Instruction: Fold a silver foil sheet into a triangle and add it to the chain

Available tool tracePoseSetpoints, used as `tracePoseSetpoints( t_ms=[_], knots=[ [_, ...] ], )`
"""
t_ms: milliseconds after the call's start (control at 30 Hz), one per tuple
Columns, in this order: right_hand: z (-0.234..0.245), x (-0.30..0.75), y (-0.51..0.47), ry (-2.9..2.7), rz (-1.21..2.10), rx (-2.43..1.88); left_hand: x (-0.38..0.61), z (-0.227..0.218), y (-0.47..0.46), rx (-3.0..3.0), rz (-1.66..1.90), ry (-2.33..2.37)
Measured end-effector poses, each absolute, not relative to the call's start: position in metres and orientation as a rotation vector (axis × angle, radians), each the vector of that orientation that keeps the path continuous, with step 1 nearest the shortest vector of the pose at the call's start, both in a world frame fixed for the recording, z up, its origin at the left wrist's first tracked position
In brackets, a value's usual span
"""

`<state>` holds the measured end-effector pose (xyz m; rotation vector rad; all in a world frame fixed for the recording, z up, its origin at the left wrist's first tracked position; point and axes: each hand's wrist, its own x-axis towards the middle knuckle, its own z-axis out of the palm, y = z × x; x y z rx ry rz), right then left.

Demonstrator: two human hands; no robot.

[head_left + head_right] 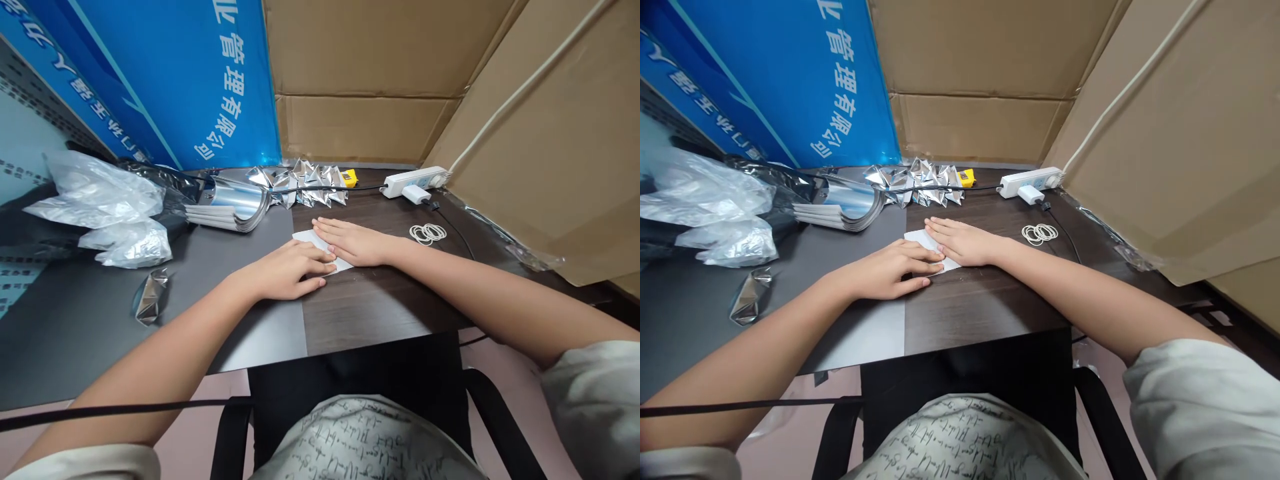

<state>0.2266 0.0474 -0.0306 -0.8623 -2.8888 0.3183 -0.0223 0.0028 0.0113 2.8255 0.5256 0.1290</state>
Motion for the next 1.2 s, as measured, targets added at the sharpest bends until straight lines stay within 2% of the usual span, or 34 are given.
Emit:
tracePoseSetpoints(
  t_ms=[200,667,900,1200],
  knots=[
    [-0.028,0.231,0.045,-2.915,0.343,-0.841,-0.029,0.008,0.016,2.838,0.334,0.494],
    [-0.027,0.234,0.044,-2.867,0.255,-0.618,-0.038,0.001,0.034,2.714,0.334,0.583],
    [-0.029,0.234,0.041,-2.621,0.43,-0.575,-0.038,0.012,0.029,2.82,0.276,0.582],
    [-0.022,0.247,0.046,-2.684,0.564,-0.463,-0.034,0.01,0.028,2.783,0.344,0.609]
  ],
)
